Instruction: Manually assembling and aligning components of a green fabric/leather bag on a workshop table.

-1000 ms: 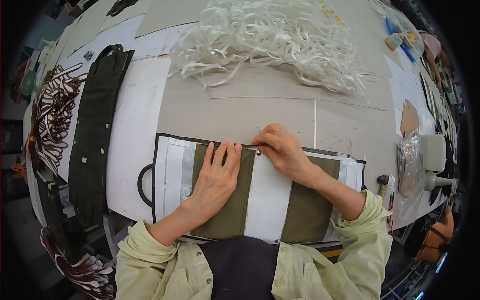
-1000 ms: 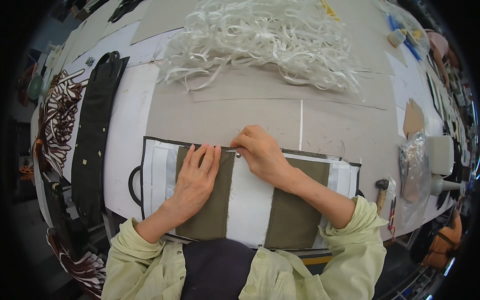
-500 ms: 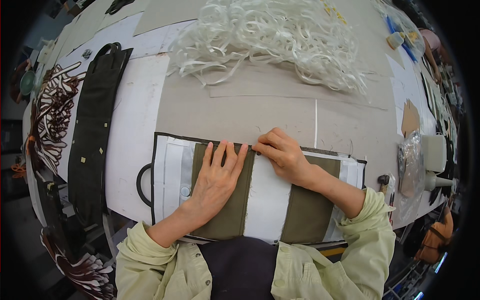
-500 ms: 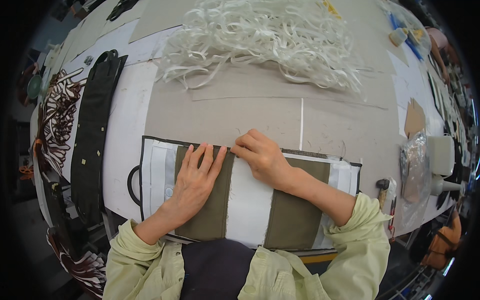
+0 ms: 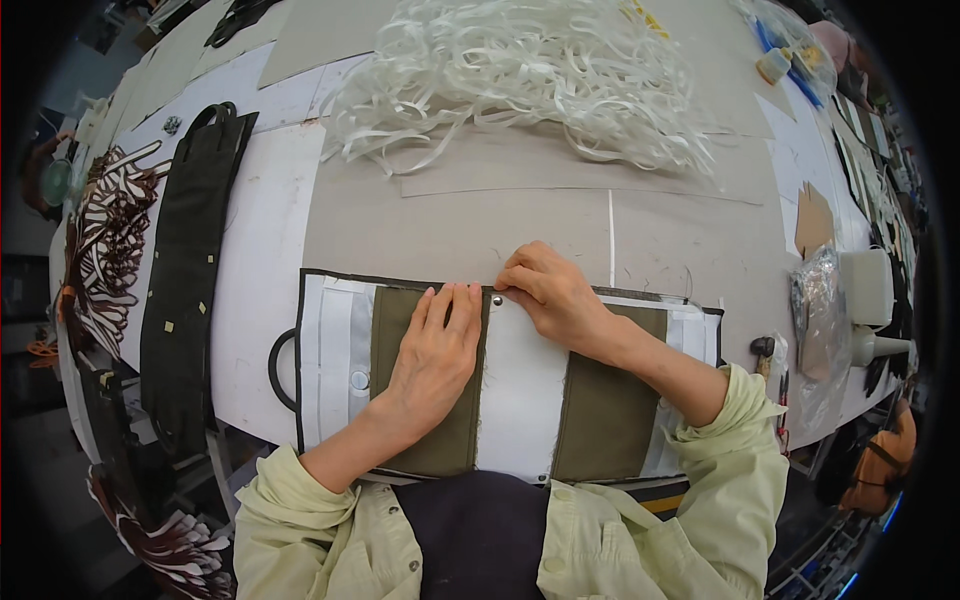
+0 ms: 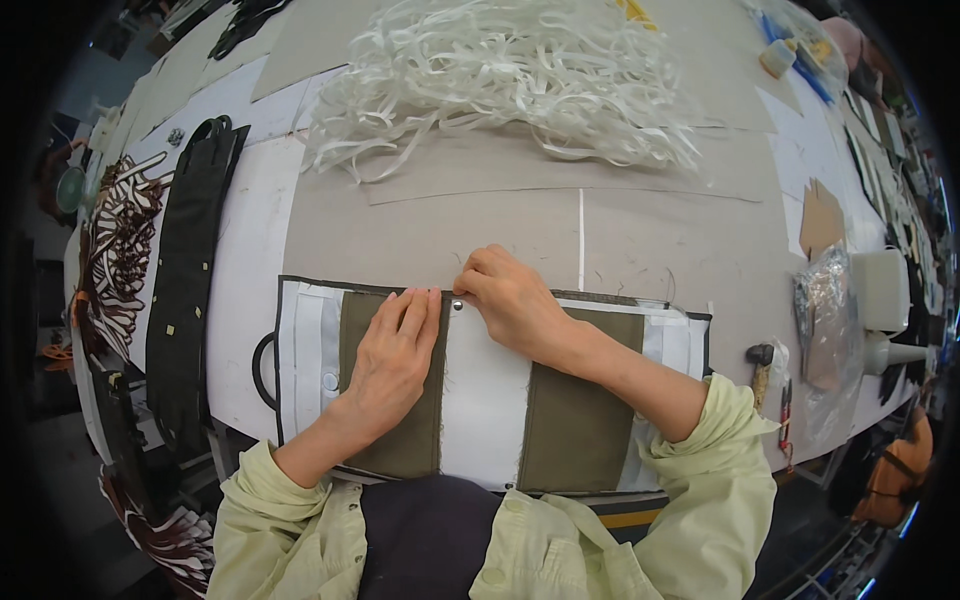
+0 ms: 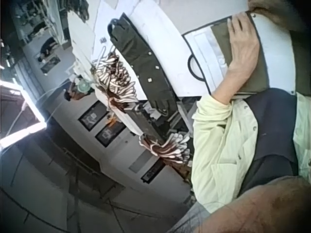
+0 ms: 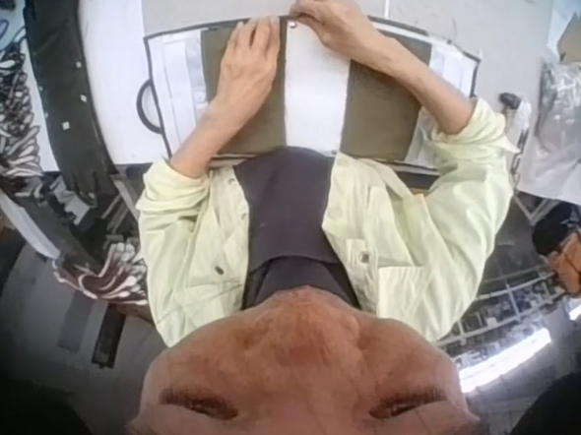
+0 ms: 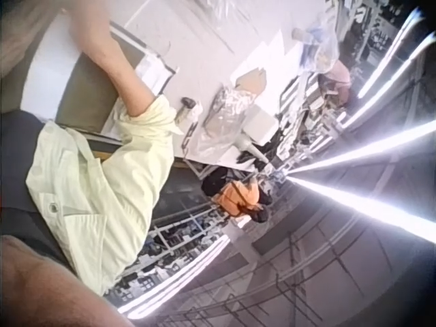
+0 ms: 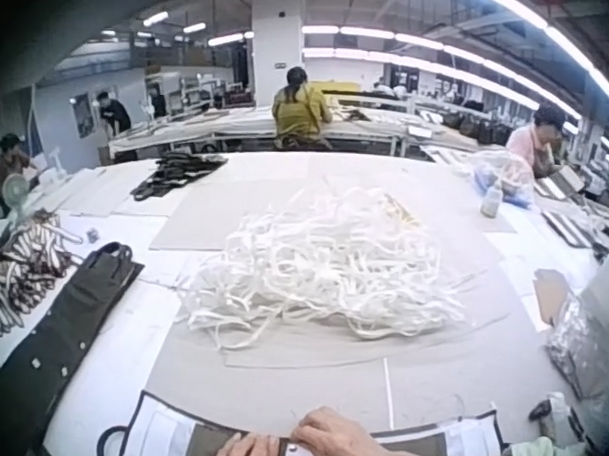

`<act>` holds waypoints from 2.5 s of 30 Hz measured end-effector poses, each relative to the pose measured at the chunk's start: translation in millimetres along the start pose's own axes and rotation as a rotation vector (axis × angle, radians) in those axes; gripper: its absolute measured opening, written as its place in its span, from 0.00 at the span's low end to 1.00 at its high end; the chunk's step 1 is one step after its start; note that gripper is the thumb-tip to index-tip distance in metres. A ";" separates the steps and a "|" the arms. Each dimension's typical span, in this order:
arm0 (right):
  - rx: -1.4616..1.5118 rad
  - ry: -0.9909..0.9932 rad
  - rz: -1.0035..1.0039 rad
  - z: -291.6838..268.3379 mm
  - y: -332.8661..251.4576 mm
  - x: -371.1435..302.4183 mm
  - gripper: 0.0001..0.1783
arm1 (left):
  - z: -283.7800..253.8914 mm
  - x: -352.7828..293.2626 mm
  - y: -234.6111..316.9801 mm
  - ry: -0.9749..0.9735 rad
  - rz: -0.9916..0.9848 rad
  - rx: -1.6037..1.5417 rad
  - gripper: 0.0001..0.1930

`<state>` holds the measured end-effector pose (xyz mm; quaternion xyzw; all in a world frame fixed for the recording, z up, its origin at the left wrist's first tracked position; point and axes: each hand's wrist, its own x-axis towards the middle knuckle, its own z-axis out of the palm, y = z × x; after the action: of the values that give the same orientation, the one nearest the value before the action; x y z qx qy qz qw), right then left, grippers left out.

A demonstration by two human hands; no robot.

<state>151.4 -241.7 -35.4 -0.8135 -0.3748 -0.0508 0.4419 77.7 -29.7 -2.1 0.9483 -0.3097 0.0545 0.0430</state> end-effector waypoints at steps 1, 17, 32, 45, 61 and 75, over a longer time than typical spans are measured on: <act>0.000 0.004 -0.002 0.1 -0.6 -0.8 0.17 | -2.0 1.2 0.0 0.001 0.002 0.004 0.36; -0.178 -0.063 -0.163 -14.1 3.2 -17.1 0.14 | -0.1 12.1 11.7 -0.059 0.080 0.137 0.34; -0.264 -0.032 -0.270 -27.4 9.5 -40.9 0.14 | -14.2 25.8 24.0 -0.177 0.159 0.166 0.33; -0.293 -0.031 -0.195 -44.8 9.1 -55.3 0.06 | -2.7 31.5 53.3 -0.107 0.116 0.136 0.34; -0.302 -0.045 -0.288 -60.7 14.8 -72.8 0.19 | 5.5 45.7 63.1 -0.057 0.169 0.001 0.31; -0.177 -0.021 -0.116 -71.3 10.6 -85.1 0.20 | 2.5 47.8 68.6 -0.056 0.178 -0.021 0.34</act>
<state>115.4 -347.2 -34.7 -0.8268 -0.4199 -0.1006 0.3605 75.6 -112.9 5.0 0.9177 -0.3943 0.0285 0.0391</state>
